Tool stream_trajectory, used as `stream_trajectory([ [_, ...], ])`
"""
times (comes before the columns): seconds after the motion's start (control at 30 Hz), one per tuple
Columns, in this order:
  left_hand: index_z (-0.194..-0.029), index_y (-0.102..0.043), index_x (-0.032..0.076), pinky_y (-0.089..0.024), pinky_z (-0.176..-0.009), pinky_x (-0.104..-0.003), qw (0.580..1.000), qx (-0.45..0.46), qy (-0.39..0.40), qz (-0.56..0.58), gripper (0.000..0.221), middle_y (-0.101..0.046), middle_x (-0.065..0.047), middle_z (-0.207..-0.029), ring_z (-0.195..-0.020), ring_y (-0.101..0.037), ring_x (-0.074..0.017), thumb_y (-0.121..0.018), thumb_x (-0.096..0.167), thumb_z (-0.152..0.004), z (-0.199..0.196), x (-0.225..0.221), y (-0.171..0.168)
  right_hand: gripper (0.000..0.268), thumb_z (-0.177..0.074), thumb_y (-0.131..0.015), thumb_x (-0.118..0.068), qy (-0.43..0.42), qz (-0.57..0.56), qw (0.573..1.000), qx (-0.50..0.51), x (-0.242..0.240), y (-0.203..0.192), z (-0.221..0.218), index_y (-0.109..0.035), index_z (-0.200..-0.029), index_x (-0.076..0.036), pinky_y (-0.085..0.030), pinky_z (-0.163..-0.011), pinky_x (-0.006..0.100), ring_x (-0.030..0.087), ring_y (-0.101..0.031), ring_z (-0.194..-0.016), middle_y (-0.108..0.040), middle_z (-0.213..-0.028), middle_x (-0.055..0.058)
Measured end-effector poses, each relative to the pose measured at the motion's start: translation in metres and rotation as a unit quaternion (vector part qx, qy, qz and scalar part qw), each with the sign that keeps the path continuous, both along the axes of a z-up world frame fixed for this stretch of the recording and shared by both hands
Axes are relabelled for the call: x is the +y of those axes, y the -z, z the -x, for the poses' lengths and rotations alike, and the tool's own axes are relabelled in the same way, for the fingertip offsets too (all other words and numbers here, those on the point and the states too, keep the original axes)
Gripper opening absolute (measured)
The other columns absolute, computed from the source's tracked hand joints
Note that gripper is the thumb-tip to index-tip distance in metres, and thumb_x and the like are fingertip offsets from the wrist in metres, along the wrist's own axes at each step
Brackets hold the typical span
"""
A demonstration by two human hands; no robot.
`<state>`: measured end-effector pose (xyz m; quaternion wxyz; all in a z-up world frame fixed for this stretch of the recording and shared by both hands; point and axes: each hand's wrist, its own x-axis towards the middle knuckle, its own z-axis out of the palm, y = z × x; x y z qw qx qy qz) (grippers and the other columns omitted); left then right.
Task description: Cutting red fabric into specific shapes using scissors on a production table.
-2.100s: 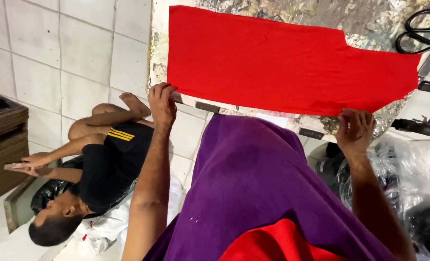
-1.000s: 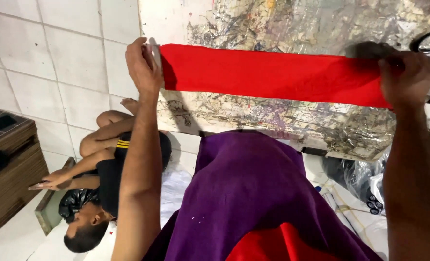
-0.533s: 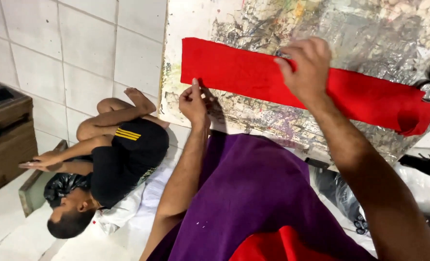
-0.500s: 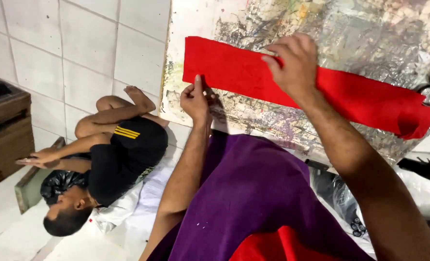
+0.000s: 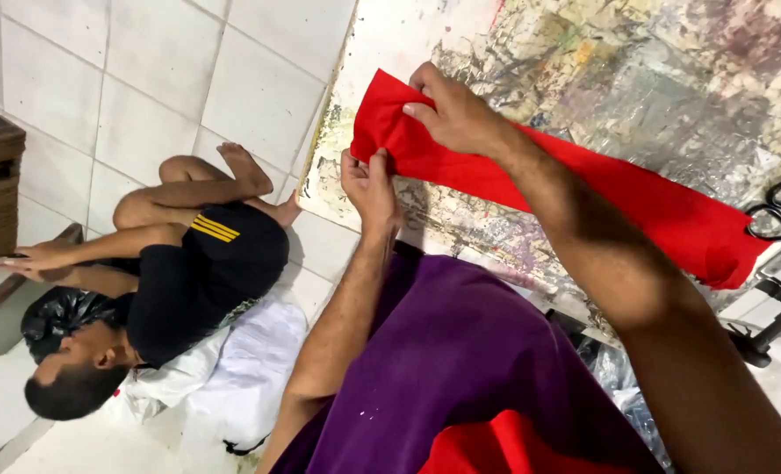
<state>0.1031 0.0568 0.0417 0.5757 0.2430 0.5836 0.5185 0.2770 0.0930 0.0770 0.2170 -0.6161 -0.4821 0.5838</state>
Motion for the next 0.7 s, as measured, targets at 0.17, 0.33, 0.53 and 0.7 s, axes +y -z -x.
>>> stream_trajectory([
  [0.17,-0.096,-0.038,0.016,-0.026,-0.046,-0.022,0.974,-0.012,0.197,-0.112,0.027,-0.058,-0.005,-0.076,-0.049,-0.037,-0.0051,-0.056,-0.005,-0.093,-0.004,0.001,-0.102,0.057,-0.082,-0.075,-0.022,0.078,0.138,0.982,0.100,-0.021,-0.122,-0.039,-0.054,-0.134,-0.014,-0.045,-0.098,0.037,0.024,-0.068,-0.117,-0.070,-0.129,0.011],
  [0.33,-0.115,-0.039,0.010,-0.045,-0.064,-0.025,0.908,-0.081,0.344,-0.227,0.026,-0.070,-0.020,-0.111,-0.078,-0.061,-0.0140,-0.048,-0.010,-0.100,-0.011,-0.011,-0.184,0.067,-0.070,-0.083,-0.016,0.045,0.113,0.989,0.086,-0.049,-0.219,-0.054,-0.058,-0.131,-0.011,-0.061,-0.083,0.032,0.020,-0.074,-0.090,-0.076,-0.106,0.008],
  [0.53,-0.139,-0.037,0.006,-0.057,-0.102,-0.030,0.861,-0.064,0.406,-0.301,0.040,-0.061,-0.028,-0.139,-0.135,-0.061,-0.0288,-0.041,-0.011,-0.104,-0.003,-0.048,-0.266,0.015,-0.080,-0.088,-0.011,0.011,0.034,0.999,-0.005,-0.094,-0.300,-0.037,-0.075,-0.086,-0.007,-0.054,-0.059,0.026,0.015,-0.070,-0.064,-0.075,-0.075,0.005],
  [0.7,-0.156,-0.024,0.007,-0.043,-0.126,-0.038,0.888,-0.131,0.274,-0.345,0.098,-0.031,-0.009,-0.155,-0.146,-0.041,-0.0212,-0.087,0.017,-0.082,-0.004,-0.092,-0.240,0.019,-0.091,-0.071,-0.022,-0.058,-0.260,0.944,-0.195,-0.137,-0.349,-0.008,-0.062,-0.105,-0.012,-0.042,-0.059,0.037,0.020,-0.056,-0.064,-0.066,-0.077,0.003],
])
